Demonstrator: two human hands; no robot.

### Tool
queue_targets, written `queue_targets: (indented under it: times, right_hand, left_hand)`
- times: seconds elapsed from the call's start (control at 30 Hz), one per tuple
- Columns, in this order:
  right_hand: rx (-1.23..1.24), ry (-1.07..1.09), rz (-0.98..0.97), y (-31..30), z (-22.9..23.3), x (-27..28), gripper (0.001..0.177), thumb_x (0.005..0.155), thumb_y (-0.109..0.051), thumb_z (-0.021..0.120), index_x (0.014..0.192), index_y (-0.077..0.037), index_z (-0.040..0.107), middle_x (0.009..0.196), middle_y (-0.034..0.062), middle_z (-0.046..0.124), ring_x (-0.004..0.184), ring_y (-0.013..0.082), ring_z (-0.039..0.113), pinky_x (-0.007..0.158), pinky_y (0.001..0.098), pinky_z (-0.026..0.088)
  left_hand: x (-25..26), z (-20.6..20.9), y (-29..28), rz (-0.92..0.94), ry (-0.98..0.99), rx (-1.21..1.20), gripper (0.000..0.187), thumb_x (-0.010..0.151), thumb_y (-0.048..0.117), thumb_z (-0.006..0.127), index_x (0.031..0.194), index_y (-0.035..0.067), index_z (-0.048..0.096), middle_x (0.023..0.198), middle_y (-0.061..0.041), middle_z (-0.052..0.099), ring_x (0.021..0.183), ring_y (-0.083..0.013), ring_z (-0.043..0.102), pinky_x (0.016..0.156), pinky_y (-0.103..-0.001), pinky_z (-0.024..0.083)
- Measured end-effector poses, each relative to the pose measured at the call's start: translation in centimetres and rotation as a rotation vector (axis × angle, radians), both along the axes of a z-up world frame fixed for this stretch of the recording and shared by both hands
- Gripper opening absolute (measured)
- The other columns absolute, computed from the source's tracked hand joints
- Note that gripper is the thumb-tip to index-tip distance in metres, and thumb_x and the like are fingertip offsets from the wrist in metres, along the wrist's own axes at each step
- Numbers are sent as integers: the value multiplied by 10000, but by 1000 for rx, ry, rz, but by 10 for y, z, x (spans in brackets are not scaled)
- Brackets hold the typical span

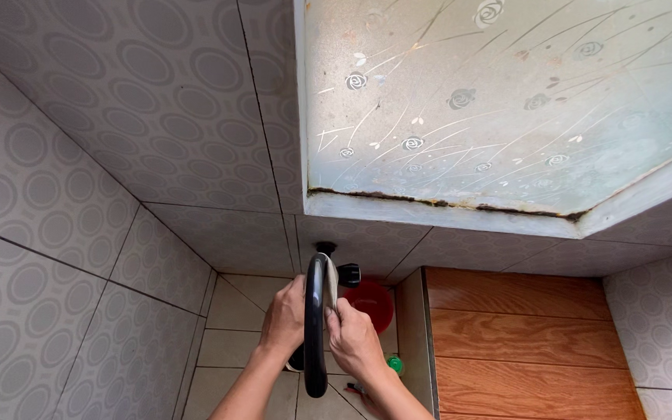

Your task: The person wipes a wooden cabinet surface with a cloth, then proceeds to clean a curved metal faucet. The cleaning is performed in a tiled bathroom area with a visible ceiling light fixture.

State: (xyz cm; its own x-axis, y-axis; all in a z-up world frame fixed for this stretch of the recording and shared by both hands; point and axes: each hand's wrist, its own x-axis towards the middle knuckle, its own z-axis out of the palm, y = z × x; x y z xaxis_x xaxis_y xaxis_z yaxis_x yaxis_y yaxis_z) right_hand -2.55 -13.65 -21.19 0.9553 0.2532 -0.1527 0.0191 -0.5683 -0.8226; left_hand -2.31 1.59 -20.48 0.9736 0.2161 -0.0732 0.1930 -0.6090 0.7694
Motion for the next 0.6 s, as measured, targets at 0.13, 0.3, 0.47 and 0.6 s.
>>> queue_targets:
  times: [0.13, 0.3, 0.47, 0.6]
  right_hand:
    - [68, 76, -173, 10, 10, 30, 267, 1010, -246, 514, 906, -28, 627, 675, 171, 674, 614, 281, 670, 576, 437, 503]
    - [115, -122, -246, 9, 24, 82, 232, 941, -236, 599, 890, -19, 666, 718, 208, 688, 642, 356, 687, 643, 470, 528]
    - [-128, -6, -75, 2, 26, 32, 217, 992, -227, 532, 898, -40, 592, 690, 206, 663, 654, 389, 711, 620, 495, 549]
    - [6, -53, -107, 1, 22, -37, 187, 990, -204, 561, 928, -29, 583, 693, 215, 663, 629, 367, 661, 574, 493, 511]
  left_hand:
    - [-7, 6, -5, -84, 170, -69, 237, 1004, 237, 446, 1040, 90, 629, 875, -124, 726, 804, -275, 763, 708, -402, 642]
    - [-51, 8, -8, -62, 47, -163, 181, 920, 196, 525, 924, 44, 623, 747, -120, 695, 689, -276, 747, 634, -418, 583]
    - [-22, 21, 3, 44, 121, -187, 293, 1021, 265, 478, 930, 31, 628, 773, -175, 717, 744, -334, 743, 647, -474, 572]
    - [21, 32, 14, 40, -33, -111, 227, 993, 224, 493, 984, 50, 638, 854, -204, 741, 795, -347, 754, 674, -494, 565]
